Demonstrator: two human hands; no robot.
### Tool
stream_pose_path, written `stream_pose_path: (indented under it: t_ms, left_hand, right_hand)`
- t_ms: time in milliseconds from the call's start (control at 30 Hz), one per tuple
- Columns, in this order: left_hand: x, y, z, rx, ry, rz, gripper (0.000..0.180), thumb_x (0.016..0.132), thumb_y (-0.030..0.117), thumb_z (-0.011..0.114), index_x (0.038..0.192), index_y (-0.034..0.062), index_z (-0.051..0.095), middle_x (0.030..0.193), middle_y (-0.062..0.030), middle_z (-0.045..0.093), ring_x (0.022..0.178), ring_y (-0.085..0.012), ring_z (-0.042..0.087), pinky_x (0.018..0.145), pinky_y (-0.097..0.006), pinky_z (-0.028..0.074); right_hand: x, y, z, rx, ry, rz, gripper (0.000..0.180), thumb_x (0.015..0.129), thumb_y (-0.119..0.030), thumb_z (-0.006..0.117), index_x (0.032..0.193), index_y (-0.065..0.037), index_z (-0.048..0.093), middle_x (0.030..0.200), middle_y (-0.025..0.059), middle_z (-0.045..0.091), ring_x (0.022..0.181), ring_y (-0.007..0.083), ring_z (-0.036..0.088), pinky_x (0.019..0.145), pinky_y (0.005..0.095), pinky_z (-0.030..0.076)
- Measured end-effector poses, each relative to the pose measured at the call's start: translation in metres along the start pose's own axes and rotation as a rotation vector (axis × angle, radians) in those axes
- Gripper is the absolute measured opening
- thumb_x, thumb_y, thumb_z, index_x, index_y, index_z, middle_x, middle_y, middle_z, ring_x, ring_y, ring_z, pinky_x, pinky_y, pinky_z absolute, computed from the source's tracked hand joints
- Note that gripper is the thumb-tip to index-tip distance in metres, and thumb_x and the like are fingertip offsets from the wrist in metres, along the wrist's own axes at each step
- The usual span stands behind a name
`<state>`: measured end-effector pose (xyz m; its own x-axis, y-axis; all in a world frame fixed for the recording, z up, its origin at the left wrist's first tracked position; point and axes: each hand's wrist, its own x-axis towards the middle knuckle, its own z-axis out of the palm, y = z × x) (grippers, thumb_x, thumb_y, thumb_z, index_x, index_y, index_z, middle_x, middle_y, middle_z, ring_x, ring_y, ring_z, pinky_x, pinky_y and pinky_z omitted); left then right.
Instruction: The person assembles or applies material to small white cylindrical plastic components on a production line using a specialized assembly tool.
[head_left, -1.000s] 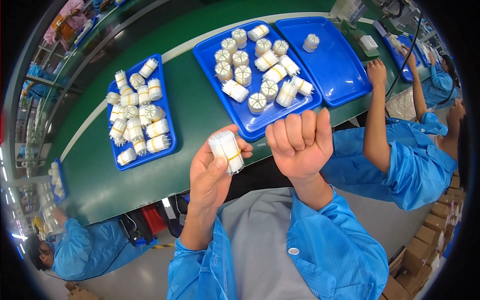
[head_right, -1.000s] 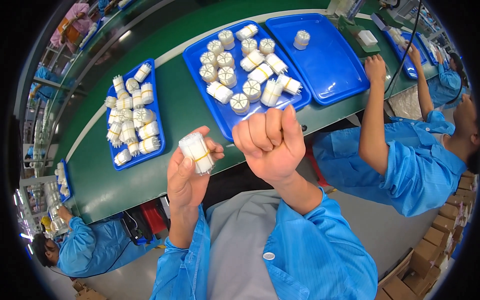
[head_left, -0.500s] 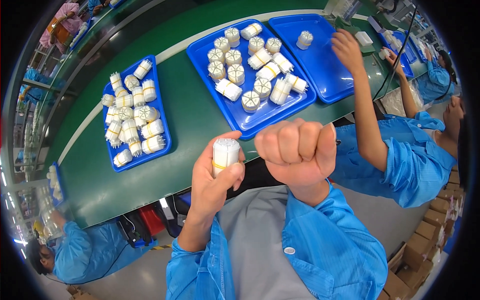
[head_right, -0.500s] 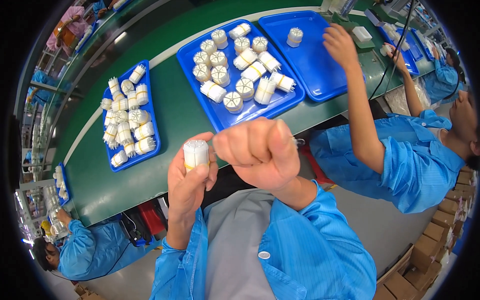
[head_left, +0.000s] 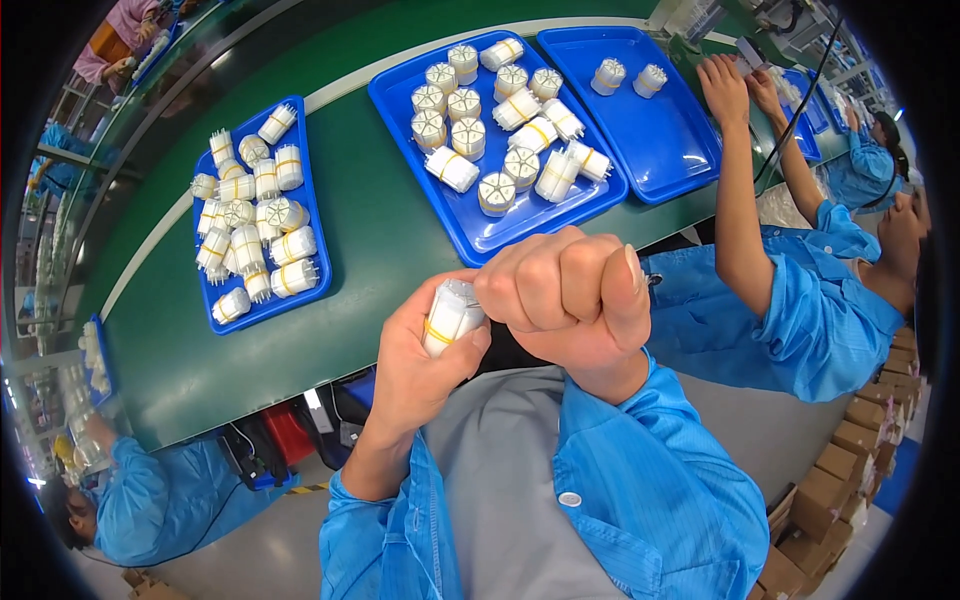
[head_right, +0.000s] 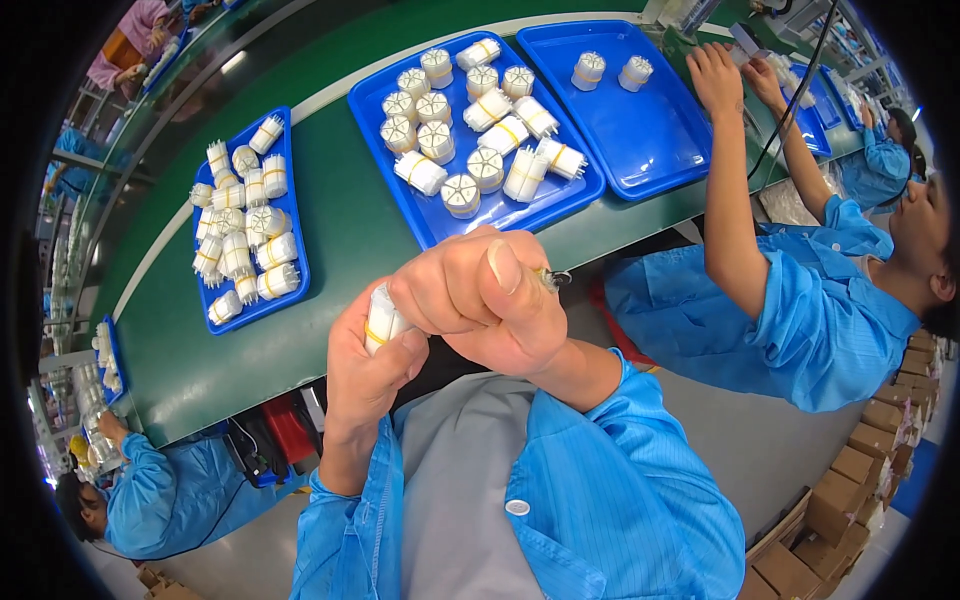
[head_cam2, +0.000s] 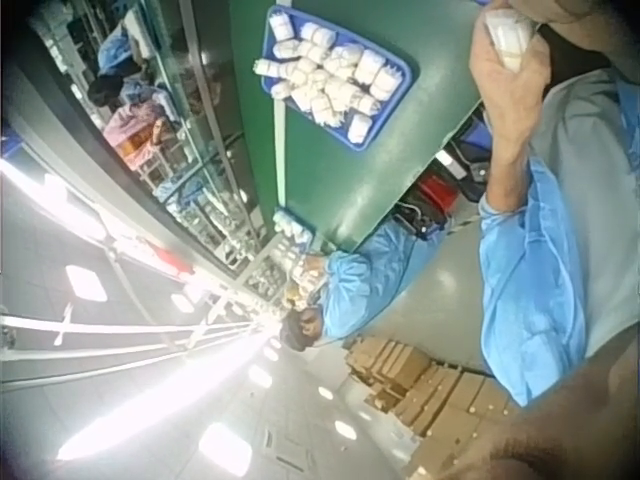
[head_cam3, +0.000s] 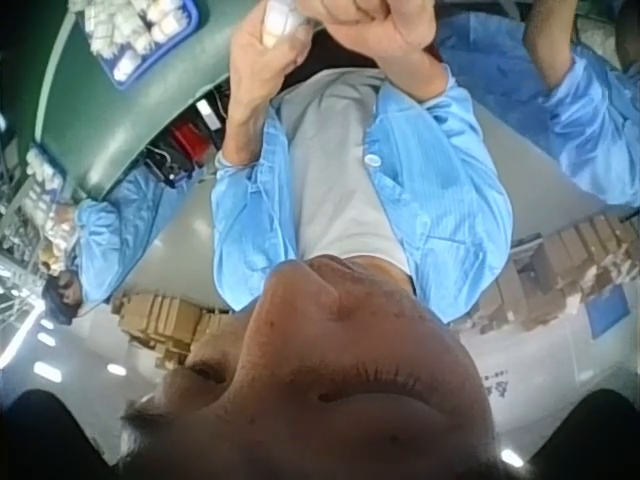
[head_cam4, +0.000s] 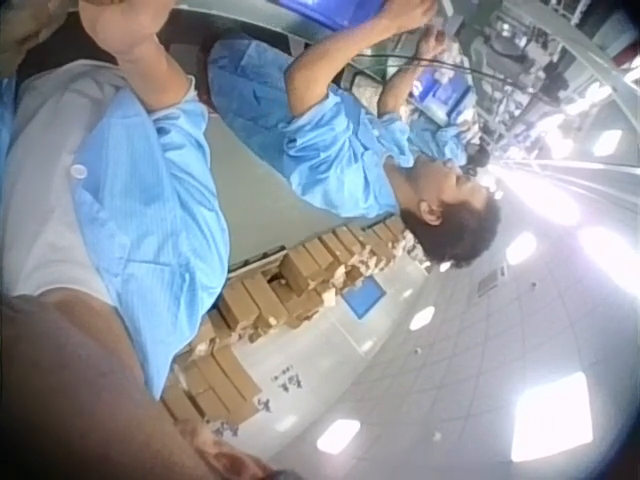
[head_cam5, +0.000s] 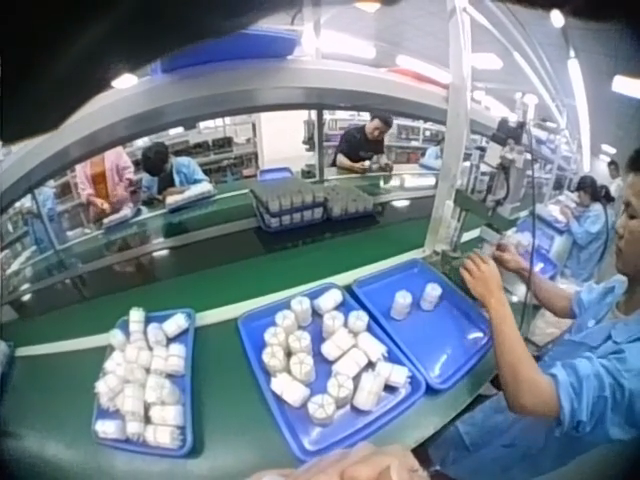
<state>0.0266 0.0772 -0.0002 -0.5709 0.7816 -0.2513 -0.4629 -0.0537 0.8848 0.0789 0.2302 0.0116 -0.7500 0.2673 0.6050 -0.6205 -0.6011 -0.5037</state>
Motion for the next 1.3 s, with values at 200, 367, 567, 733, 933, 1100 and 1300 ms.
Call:
stream_pose_path:
  t_ms: [200,367,567,733,933,1100,1300]
  left_hand:
    - [-0.001,-0.001,-0.001,0.129,0.007,-0.001,0.038,0.083,0.003,0.065,0.119,-0.0016,0.056,0.096,-0.0024,0.061,0.085,-0.0062,0.055,0.073,-0.024,0.047]
    - [0.006,-0.006,-0.009,0.109,-0.003,-0.058,0.037,0.083,0.003,0.064,0.119,-0.0015,0.056,0.093,-0.0015,0.06,0.081,-0.0056,0.054,0.07,-0.023,0.046]
    - [0.006,-0.001,-0.007,0.069,0.002,-0.019,0.036,0.083,0.002,0.064,0.118,-0.0007,0.057,0.092,-0.0006,0.059,0.079,-0.0051,0.053,0.067,-0.022,0.045]
    - [0.004,-0.001,-0.005,0.178,0.033,0.042,0.036,0.082,0.002,0.063,0.117,-0.0001,0.057,0.094,-0.0008,0.059,0.081,-0.0056,0.053,0.069,-0.023,0.045]
    - [0.002,0.003,-0.003,0.17,0.031,0.007,0.037,0.081,0.0,0.064,0.117,-0.0004,0.057,0.095,-0.0014,0.059,0.083,-0.0063,0.053,0.071,-0.023,0.046]
    - [0.0,0.004,-0.002,0.217,0.046,0.029,0.038,0.08,-0.001,0.064,0.117,-0.0004,0.057,0.095,-0.0014,0.059,0.082,-0.006,0.053,0.07,-0.023,0.046]
    - [0.005,0.002,-0.004,0.302,0.049,0.098,0.038,0.08,-0.001,0.063,0.117,-0.0004,0.057,0.094,-0.0015,0.06,0.08,-0.0063,0.053,0.068,-0.024,0.046]
  right_hand:
    - [-0.002,0.003,-0.002,0.063,-0.008,0.051,0.053,0.104,-0.042,0.033,0.06,-0.013,0.031,0.049,-0.003,0.03,0.044,0.0111,0.022,0.046,0.0293,0.022]
    - [0.001,0.014,-0.011,0.286,0.091,0.125,0.05,0.105,-0.034,0.036,0.06,-0.011,0.032,0.051,-0.0026,0.028,0.046,0.0093,0.022,0.046,0.0293,0.022]
    - [0.002,0.007,-0.007,0.211,0.054,0.029,0.049,0.105,-0.031,0.036,0.061,-0.011,0.034,0.051,-0.003,0.028,0.046,0.0093,0.023,0.047,0.0291,0.023]
    - [-0.003,0.01,-0.007,0.181,0.069,-0.003,0.049,0.104,-0.03,0.038,0.06,-0.009,0.036,0.051,-0.0025,0.029,0.046,0.0098,0.026,0.047,0.0296,0.024]
    - [-0.003,0.009,-0.006,0.155,0.005,-0.003,0.049,0.104,-0.028,0.039,0.059,-0.008,0.036,0.052,-0.0024,0.029,0.046,0.0101,0.026,0.048,0.0299,0.023]
    - [-0.003,0.008,-0.005,0.114,-0.025,0.011,0.048,0.105,-0.026,0.038,0.06,-0.008,0.036,0.052,-0.0024,0.029,0.046,0.0096,0.025,0.048,0.0298,0.022]
    - [-0.004,0.005,-0.004,0.036,0.07,0.148,0.05,0.104,-0.036,0.039,0.06,-0.012,0.032,0.05,-0.0026,0.029,0.045,0.0095,0.022,0.047,0.0298,0.022]
